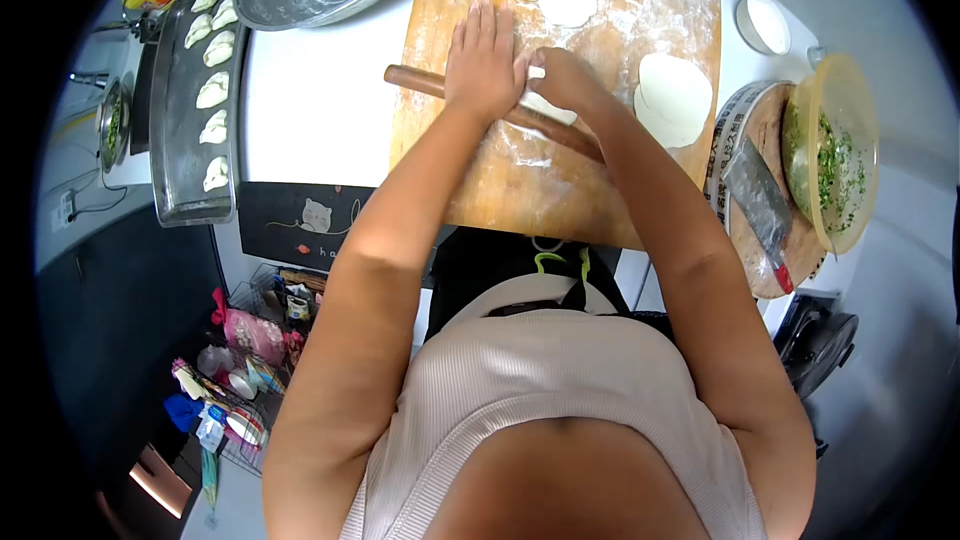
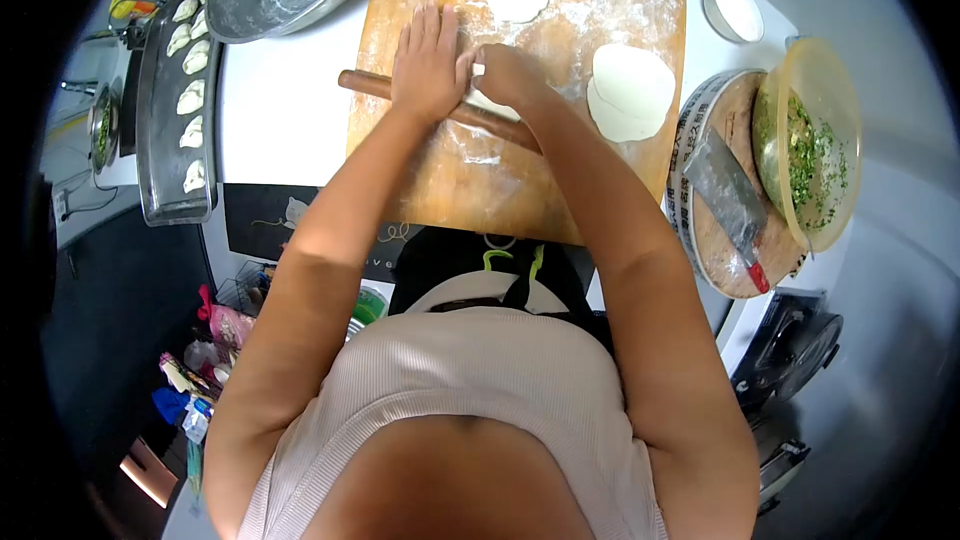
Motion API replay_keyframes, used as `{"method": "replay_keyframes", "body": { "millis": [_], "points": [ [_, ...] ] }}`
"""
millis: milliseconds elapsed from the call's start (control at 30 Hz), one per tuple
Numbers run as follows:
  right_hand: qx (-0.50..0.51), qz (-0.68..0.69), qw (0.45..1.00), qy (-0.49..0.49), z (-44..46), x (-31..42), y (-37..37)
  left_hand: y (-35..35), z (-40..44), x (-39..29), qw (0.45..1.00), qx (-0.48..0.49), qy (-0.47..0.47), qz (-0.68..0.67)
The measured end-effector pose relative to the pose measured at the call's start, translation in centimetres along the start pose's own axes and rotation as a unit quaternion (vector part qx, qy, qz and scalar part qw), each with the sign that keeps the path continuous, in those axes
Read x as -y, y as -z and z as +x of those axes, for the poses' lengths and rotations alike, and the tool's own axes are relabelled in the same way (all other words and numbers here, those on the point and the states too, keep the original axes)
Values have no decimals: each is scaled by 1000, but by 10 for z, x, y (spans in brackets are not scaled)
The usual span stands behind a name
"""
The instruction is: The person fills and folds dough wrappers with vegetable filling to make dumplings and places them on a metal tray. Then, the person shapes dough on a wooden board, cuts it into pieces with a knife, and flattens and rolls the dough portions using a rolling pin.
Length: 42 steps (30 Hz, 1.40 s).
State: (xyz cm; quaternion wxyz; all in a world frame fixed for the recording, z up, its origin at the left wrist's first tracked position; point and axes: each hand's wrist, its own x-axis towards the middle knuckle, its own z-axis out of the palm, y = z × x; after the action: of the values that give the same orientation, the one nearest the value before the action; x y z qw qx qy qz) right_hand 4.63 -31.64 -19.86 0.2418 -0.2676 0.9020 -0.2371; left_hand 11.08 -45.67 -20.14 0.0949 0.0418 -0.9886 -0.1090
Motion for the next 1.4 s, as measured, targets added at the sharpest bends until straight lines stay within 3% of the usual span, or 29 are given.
{"method": "replay_keyframes", "body": {
  "millis": [133, 167, 267, 300, 400, 500, 600, 633, 767, 867, 900, 933, 1000, 1033, 1133, 1167, 1267, 1300, 1400],
  "points": [
    [-49, 68, 995, -58, -6, -10, 6, 25, -94, 4, 998, 48, -49, -4],
    [-29, 184, 977, -103, -5, -20, 4, 31, -117, 7, 997, 57, -53, -21],
    [46, 203, 976, -57, -15, -42, 11, 35, -137, 5, 996, 63, -32, -50],
    [162, 118, 979, -35, -17, -33, 30, 35, -127, 3, 996, 71, -27, -41],
    [191, 37, 981, -13, -23, -5, 50, 8, -68, -4, 996, 82, 2, 33],
    [109, 104, 987, 57, -3, -13, 29, -10, 0, -10, 999, 19, 8, 31],
    [156, 38, 986, 52, 13, -24, 20, 8, -12, -15, 999, 2, -9, -33],
    [116, 38, 992, 26, 7, -19, 26, 16, -42, -14, 999, 0, -34, -31],
    [-15, 98, 994, -34, -6, -54, 12, 38, -129, -8, 991, 125, -32, -38],
    [225, 73, 972, -18, -20, -56, 40, 27, -100, -14, 994, 107, -16, -3],
    [295, 0, 956, -10, -21, -33, 58, 19, -76, -17, 996, 88, -18, 12],
    [230, 1, 973, 15, -19, -33, 52, 12, -50, -19, 994, 104, -11, 33],
    [94, 2, 994, 62, -15, -43, 30, -5, -8, -20, 1000, 18, -1, 9],
    [112, 13, 989, 97, -3, -48, 23, -5, -15, -22, 1000, 18, -2, 1],
    [118, -15, 993, -1, 2, -40, 27, 22, -42, -27, 999, 29, -13, -39],
    [35, -18, 998, 46, 0, -51, 22, 26, -73, -22, 997, 52, -37, -31],
    [-19, 146, 985, -86, -10, -68, 23, 36, -132, -16, 992, 111, -26, -60],
    [72, 196, 963, -169, -22, -50, 46, 37, -135, -16, 992, 110, -21, -60],
    [237, 106, 964, -50, -30, -49, 61, 22, -98, -20, 994, 112, -13, -6]
  ]
}}
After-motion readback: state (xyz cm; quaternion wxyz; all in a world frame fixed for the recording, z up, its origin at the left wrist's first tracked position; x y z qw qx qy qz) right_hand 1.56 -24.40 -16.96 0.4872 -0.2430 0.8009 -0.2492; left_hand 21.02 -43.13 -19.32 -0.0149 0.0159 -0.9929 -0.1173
